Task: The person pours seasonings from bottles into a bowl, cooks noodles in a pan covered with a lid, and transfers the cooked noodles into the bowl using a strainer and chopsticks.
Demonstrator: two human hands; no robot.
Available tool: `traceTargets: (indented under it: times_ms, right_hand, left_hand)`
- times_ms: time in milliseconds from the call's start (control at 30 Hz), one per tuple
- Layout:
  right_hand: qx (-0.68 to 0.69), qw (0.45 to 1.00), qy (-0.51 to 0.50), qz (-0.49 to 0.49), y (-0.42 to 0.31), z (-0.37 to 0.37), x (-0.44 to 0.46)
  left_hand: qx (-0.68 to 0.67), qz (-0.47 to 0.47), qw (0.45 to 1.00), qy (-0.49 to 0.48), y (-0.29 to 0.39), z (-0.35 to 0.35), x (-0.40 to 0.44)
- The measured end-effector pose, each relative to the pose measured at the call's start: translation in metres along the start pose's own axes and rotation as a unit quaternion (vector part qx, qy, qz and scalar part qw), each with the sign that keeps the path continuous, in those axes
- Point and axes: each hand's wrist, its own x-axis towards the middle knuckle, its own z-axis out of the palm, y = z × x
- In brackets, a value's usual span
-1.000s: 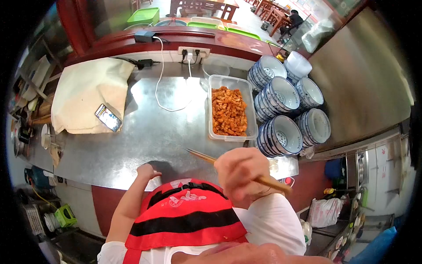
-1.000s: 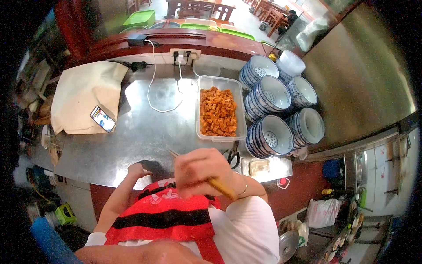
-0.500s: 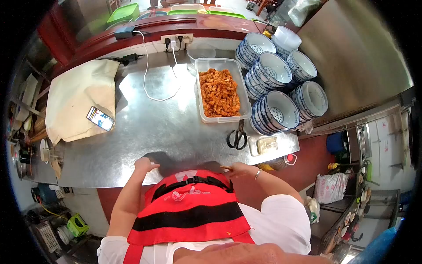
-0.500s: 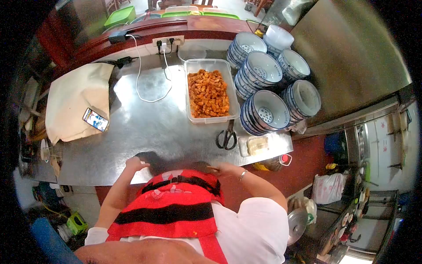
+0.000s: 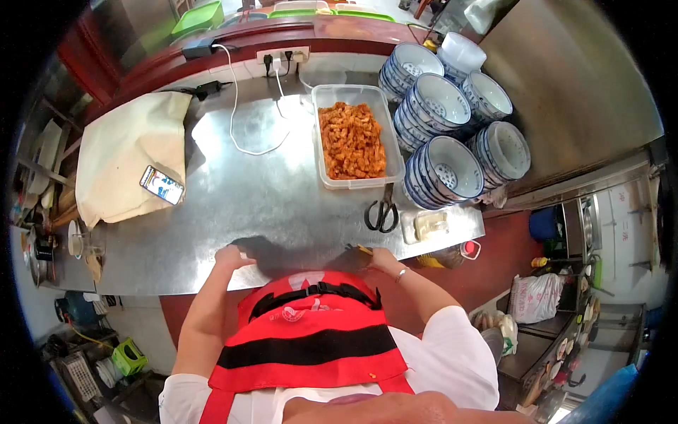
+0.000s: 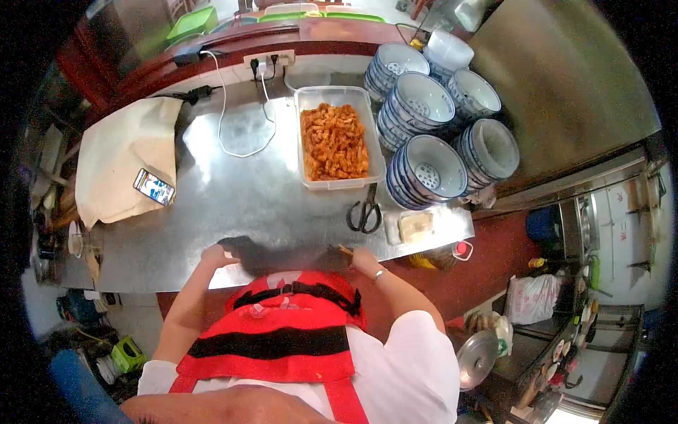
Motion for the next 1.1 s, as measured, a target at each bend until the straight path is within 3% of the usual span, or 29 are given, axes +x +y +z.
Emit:
traceTargets:
  times_ms: [267, 333, 400, 467, 600, 633, 700, 767, 800, 867, 933, 1100]
  right_hand:
    - [-0.029, 0.997, -0.015, 0.064, -0.033, -0.015, -0.006]
    - [-0.021, 0.997, -0.016, 0.072, -0.038, -0.019, -0.006]
    - [-0.024, 0.998, 0.003, 0.061, -0.045, -0.028, -0.011]
    - [-0.021, 0.997, 0.002, 0.069, -0.051, -0.039, -0.014]
    - [-0.014, 0.997, 0.012, 0.080, -0.055, -0.042, -0.018]
    - [-0.010, 0.995, 0.013, 0.094, -0.055, -0.041, -0.015]
    - [-0.010, 0.995, -0.005, 0.097, -0.051, -0.037, -0.009]
    - [-0.009, 0.993, -0.025, 0.111, -0.047, -0.030, -0.004]
    - [-0.007, 0.991, -0.022, 0.133, -0.049, -0.030, -0.002]
    - [-0.030, 0.995, -0.041, 0.088, -0.056, -0.046, -0.011]
    - [-0.055, 0.996, -0.059, 0.045, -0.055, -0.048, -0.012]
    - [-0.053, 0.995, -0.060, 0.056, -0.041, -0.032, -0.002]
  left_hand:
    - [-0.051, 0.027, 0.998, -0.020, 0.027, -0.031, -0.036]
    - [-0.082, 0.010, 0.996, 0.039, 0.017, -0.028, -0.040]
    - [-0.098, 0.051, 0.994, 0.027, 0.007, -0.023, -0.045]
    - [-0.064, 0.007, 0.998, -0.006, 0.013, -0.035, -0.073]
    - [0.022, 0.005, 1.000, 0.001, -0.111, 0.065, -0.059]
    - [0.015, -0.007, 1.000, 0.013, -0.112, 0.065, -0.066]
    - [0.095, -0.101, 0.989, 0.059, -0.117, 0.065, -0.094]
    - [0.090, -0.125, 0.985, 0.072, -0.144, 0.089, -0.090]
    - [0.094, -0.124, 0.984, 0.082, -0.144, 0.085, -0.091]
    - [0.142, -0.098, 0.983, 0.055, -0.142, 0.084, -0.093]
    - [0.127, -0.143, 0.981, 0.037, -0.129, 0.078, -0.091]
    - [0.100, -0.149, 0.983, 0.040, -0.127, 0.074, -0.089]
